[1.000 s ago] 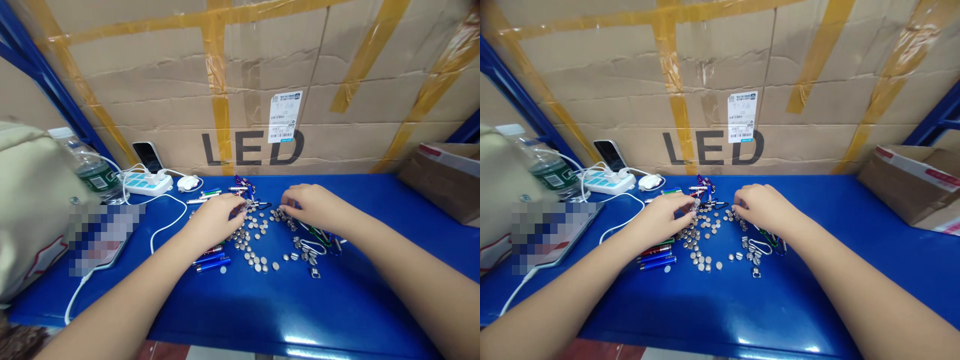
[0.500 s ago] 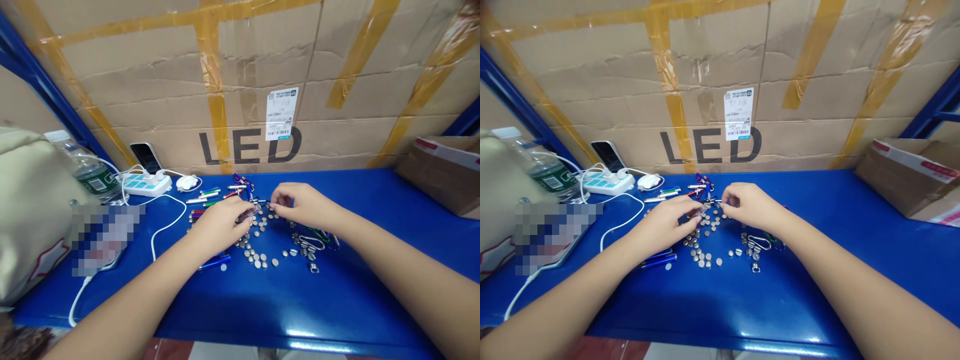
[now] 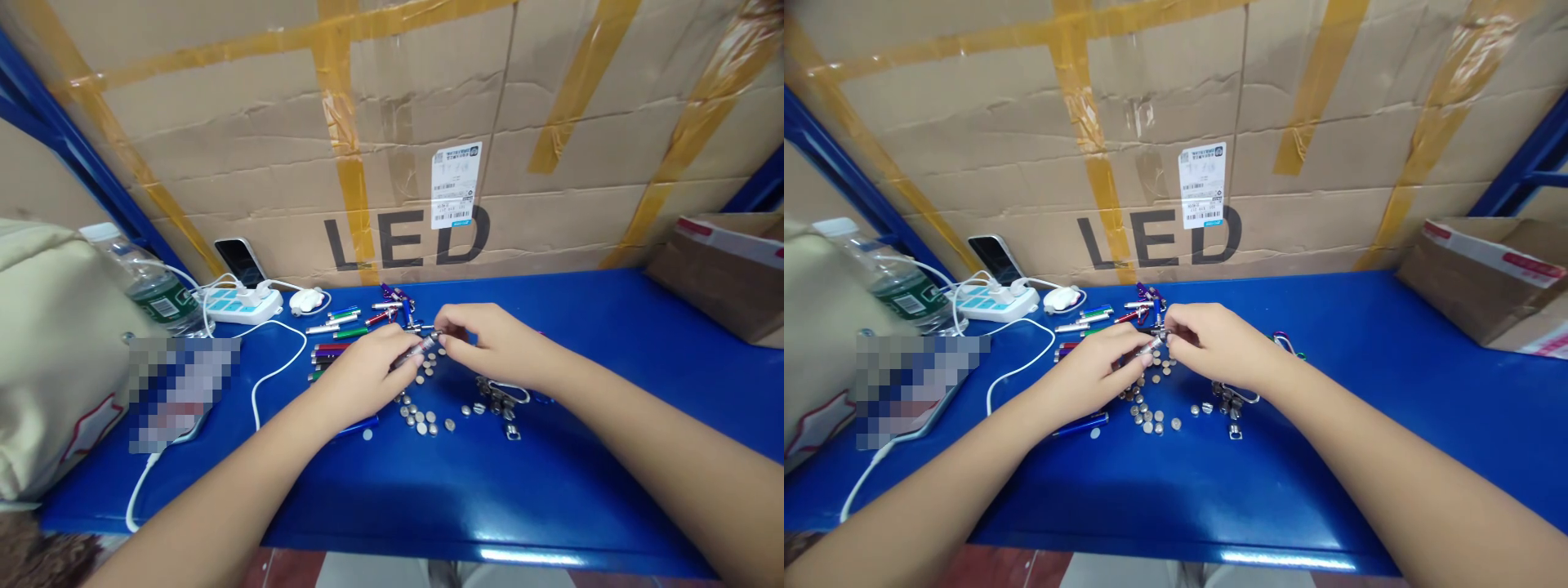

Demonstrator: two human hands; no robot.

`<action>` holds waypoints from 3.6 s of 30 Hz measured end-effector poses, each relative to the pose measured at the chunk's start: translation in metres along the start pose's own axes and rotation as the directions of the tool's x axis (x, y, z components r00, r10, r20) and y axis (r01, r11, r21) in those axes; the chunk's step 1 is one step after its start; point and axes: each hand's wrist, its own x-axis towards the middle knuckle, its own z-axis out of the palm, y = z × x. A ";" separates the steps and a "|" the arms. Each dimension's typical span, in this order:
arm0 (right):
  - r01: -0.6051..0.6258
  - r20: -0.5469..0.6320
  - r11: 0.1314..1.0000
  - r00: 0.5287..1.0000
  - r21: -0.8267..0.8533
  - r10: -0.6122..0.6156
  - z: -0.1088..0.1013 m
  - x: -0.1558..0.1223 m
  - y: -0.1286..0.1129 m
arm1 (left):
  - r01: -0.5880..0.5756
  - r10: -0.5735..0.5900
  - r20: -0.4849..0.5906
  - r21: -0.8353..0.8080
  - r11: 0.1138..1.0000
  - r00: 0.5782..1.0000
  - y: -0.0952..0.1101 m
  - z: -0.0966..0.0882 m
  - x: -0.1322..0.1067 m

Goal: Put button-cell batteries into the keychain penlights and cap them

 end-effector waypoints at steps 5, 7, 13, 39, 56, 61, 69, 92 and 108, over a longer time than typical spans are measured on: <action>0.149 0.101 0.969 0.986 -0.199 -0.131 -0.007 0.000 0.002 | 0.017 -0.016 0.016 -0.047 0.999 1.000 -0.001 -0.001 0.001; 0.199 0.140 0.958 0.975 -0.208 -0.172 -0.009 -0.001 0.002 | 0.012 -0.011 0.020 -0.059 0.998 1.000 -0.001 -0.002 0.002; 0.035 0.079 0.999 0.996 -0.035 -0.032 -0.006 -0.002 -0.006 | -0.160 0.178 -0.090 0.185 0.970 0.980 -0.009 -0.002 0.001; -0.395 0.297 0.619 0.919 0.680 0.260 0.010 0.000 -0.025 | -0.332 0.467 -0.308 0.402 0.853 0.829 -0.021 -0.002 0.001; -0.251 -0.038 0.916 0.960 0.312 0.276 0.016 0.001 -0.027 | -0.260 0.287 -0.275 0.133 0.956 0.917 -0.009 0.001 -0.002; -0.441 0.258 0.561 0.890 0.700 0.377 0.017 0.002 -0.033 | -0.283 0.358 -0.312 0.259 0.923 0.880 -0.014 0.000 -0.001; 0.082 0.032 0.964 0.997 -0.252 -0.077 -0.005 -0.002 -0.008 | 0.011 -0.038 -0.095 -0.272 0.962 0.995 -0.007 -0.005 0.001; -0.124 -0.123 0.974 0.987 -0.187 0.102 0.011 0.001 -0.019 | -0.102 0.071 -0.243 -0.119 0.988 0.968 -0.001 0.004 -0.002; -0.363 0.043 0.914 0.931 0.180 0.361 0.013 -0.001 -0.025 | -0.141 0.135 -0.244 -0.010 0.990 0.960 -0.006 0.006 0.000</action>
